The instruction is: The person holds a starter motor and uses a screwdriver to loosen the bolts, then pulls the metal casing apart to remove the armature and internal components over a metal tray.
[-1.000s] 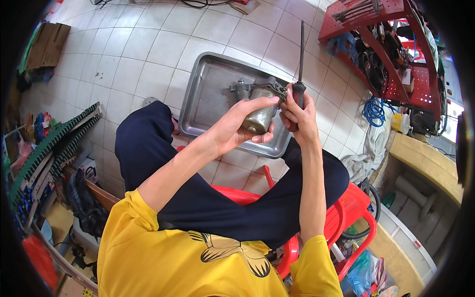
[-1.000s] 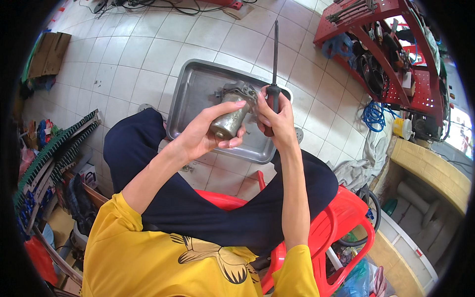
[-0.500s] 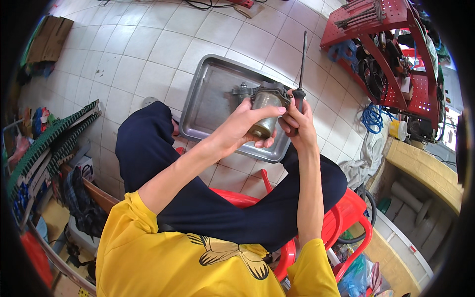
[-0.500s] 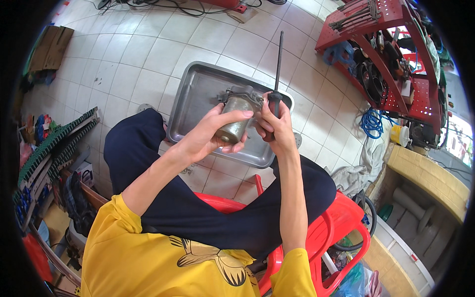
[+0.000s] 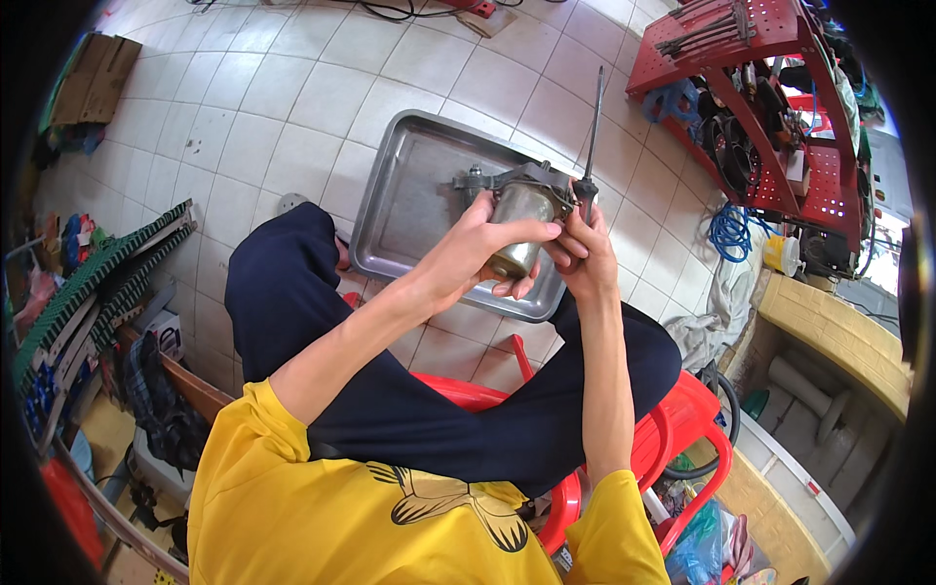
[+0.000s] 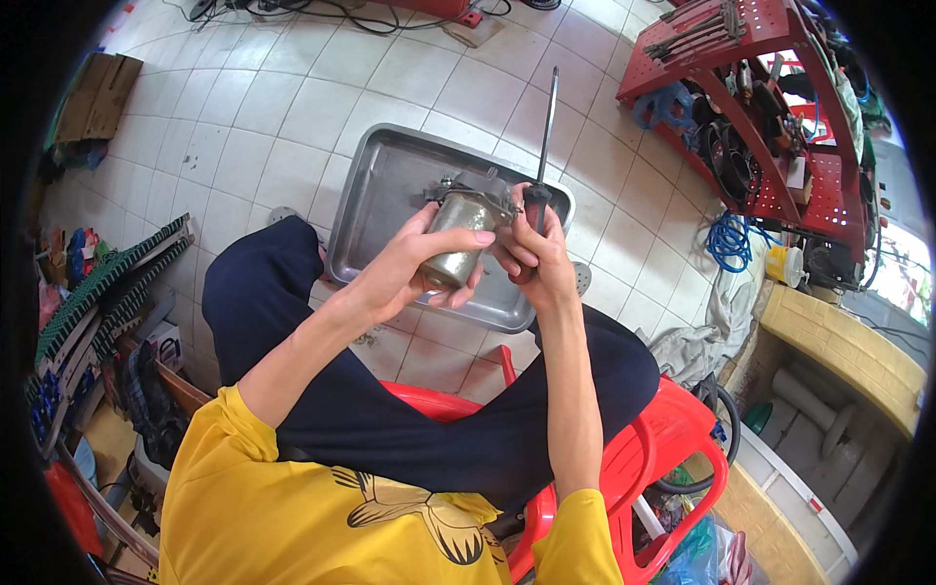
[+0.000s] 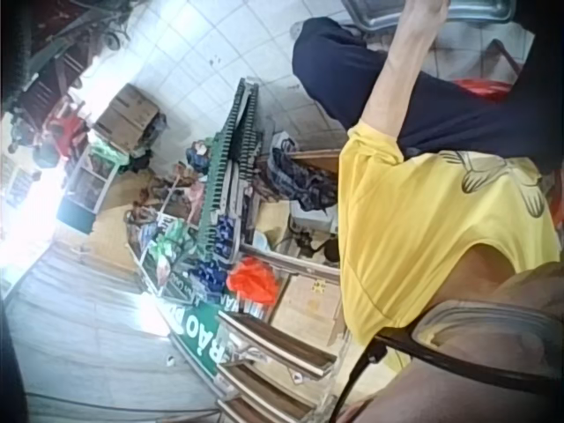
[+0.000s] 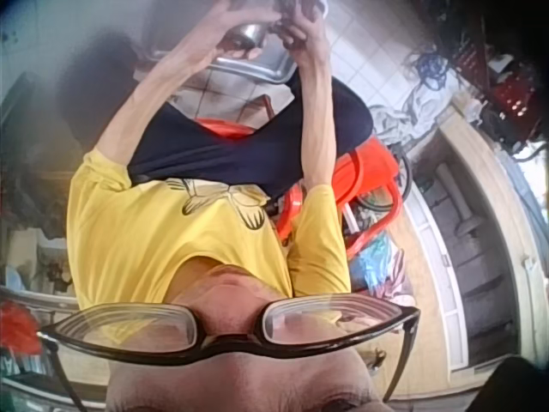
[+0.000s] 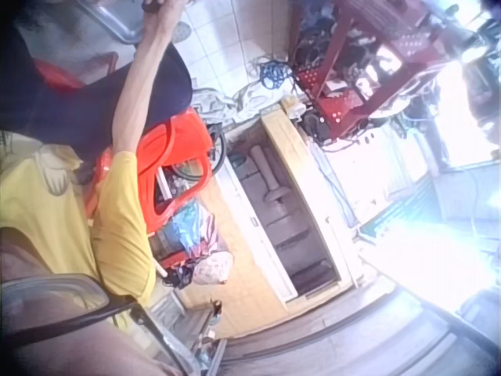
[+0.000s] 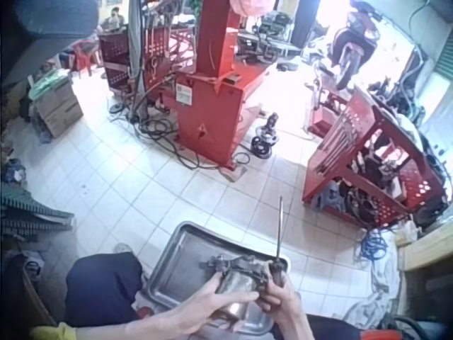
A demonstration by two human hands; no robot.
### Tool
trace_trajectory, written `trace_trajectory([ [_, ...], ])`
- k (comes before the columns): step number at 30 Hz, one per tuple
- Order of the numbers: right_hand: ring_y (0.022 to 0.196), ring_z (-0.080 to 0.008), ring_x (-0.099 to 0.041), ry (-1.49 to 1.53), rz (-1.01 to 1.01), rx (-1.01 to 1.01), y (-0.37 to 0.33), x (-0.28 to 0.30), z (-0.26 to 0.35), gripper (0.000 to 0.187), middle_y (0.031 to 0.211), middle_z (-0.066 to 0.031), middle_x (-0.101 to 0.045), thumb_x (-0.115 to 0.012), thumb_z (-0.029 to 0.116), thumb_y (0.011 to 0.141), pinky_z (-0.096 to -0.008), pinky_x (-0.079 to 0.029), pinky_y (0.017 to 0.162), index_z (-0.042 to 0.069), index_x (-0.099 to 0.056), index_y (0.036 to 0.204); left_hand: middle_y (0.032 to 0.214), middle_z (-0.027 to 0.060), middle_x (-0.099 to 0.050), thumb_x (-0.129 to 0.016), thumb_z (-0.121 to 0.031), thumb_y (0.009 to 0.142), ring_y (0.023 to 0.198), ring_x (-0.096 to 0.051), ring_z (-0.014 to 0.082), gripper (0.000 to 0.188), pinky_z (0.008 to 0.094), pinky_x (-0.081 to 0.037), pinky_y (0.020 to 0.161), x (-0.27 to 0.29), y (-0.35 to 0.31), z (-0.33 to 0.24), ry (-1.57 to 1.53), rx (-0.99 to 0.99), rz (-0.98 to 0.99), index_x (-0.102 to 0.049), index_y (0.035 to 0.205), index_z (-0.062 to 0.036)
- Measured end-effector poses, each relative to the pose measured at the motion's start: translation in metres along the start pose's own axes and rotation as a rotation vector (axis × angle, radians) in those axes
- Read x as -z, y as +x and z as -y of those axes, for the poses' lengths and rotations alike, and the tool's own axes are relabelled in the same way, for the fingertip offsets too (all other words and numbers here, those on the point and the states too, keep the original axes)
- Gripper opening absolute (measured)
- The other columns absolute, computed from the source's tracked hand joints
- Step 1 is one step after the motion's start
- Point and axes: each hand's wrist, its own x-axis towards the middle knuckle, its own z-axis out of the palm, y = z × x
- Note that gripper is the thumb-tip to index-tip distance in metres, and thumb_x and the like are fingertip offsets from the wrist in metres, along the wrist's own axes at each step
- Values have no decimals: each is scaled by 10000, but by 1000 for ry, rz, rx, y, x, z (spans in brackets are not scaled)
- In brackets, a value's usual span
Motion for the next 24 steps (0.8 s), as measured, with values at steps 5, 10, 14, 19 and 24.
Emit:
trace_trajectory([
  [5, 444, 17, -305, 92, 86, 11, -2, 5, -1, 296, 697, 101, -426, -639, 150, 997, -193, -290, 420, 120, -445, 1218, 752, 111, -635, -753, -287, 866, 505, -597, 200, 513, 289, -362, 429, -1, 0, 3, -18, -15, 47, -443, 1191, -39],
  [10, 456, 15, -331, 157, 155, 32, -2, 19, -6, 492, 826, 82, -547, -595, 119, 1009, -199, -306, 421, 102, -422, 1469, 744, 114, -633, -744, -277, 869, 499, -593, 199, 471, 288, -355, 419, -2, -2, 1, -25, -21, 65, -469, 1170, -40],
  [14, 438, 18, -328, 127, 126, 25, -2, 11, -3, 403, 761, 89, -506, -627, 119, 988, -197, -310, 420, 99, -439, 1344, 732, 113, -627, -716, -283, 888, 499, -585, 189, 398, 283, -351, 410, -1, -1, 1, -40, -21, 99, -510, 1127, -39],
  [19, 418, 14, -317, 125, 140, 15, -3, 5, 2, 276, 705, 100, -448, -663, 102, 962, -201, -304, 421, 106, -455, 1144, 720, 106, -615, -660, -293, 919, 498, -569, 180, 312, 274, -354, 411, -1, -2, 0, -97, 17, 139, -556, 1051, -30],
  [24, 417, 9, -319, 134, 161, 7, -3, 5, 4, 261, 721, 98, -456, -626, 61, 964, -206, -310, 419, 100, -461, 1162, 707, 104, -600, -607, -293, 944, 493, -562, 172, 277, 271, -359, 409, 2, 0, 0, -164, 24, 206, -570, 971, -20],
])
